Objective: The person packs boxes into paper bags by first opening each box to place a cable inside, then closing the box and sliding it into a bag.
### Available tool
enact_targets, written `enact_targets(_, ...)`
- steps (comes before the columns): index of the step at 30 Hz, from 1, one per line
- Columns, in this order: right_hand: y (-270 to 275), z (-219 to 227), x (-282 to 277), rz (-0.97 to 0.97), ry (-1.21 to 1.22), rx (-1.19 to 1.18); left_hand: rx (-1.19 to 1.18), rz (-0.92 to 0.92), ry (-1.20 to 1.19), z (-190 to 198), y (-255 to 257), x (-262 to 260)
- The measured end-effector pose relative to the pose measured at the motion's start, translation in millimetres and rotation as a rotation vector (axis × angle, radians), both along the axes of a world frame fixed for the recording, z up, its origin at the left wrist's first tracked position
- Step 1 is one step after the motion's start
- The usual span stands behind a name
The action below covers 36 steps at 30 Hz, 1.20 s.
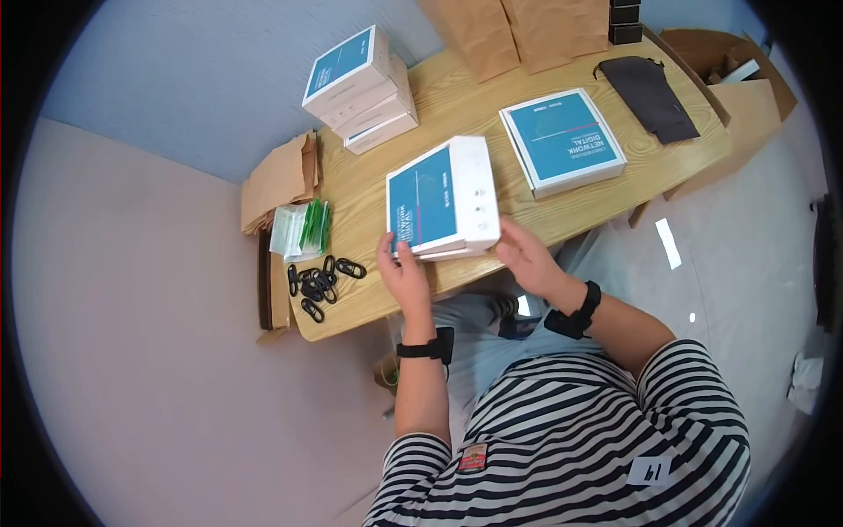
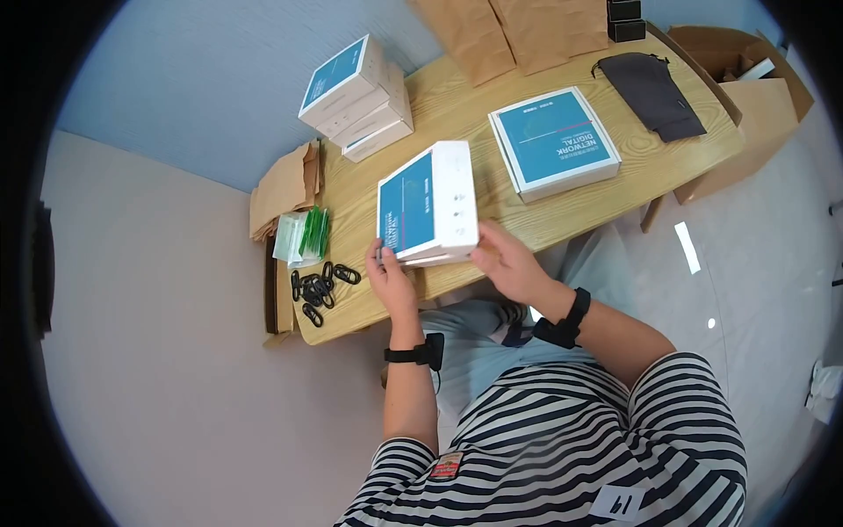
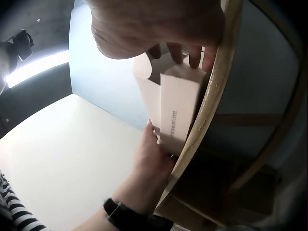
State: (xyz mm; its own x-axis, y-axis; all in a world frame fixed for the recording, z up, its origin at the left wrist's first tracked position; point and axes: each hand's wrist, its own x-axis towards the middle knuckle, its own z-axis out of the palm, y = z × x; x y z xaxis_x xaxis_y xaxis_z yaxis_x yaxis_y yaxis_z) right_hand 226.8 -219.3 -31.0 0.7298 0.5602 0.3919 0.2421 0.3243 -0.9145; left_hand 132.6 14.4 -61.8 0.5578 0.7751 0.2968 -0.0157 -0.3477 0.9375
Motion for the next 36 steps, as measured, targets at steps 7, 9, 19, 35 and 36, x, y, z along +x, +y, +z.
enact_targets(7, 5.6, 6.6, -2.0, 0.064, 0.388, 0.046, -0.114, 0.062, -0.096, 16.1, 6.1, 1.8)
enact_targets(9, 16.1, 27.1, 6.9, 0.007, 0.553, 0.005, -0.195, -0.046, -0.057, 17.7, 6.9, -1.9)
enact_targets(19, 39.9, 18.8, 4.3, -0.078, 0.227, -0.097, -0.371, -0.180, -0.278, 28.2, 3.6, -12.0)
enact_targets(35, 4.2, 99.0, 6.5, -0.412, -0.458, -0.120, -0.273, -0.216, -0.220, -6.1, 21.7, -20.1)
enact_targets(36, 3.3, 99.0, 3.4, -0.419, -0.422, -0.121, -0.289, -0.223, -0.234, -1.2, 17.7, -20.0)
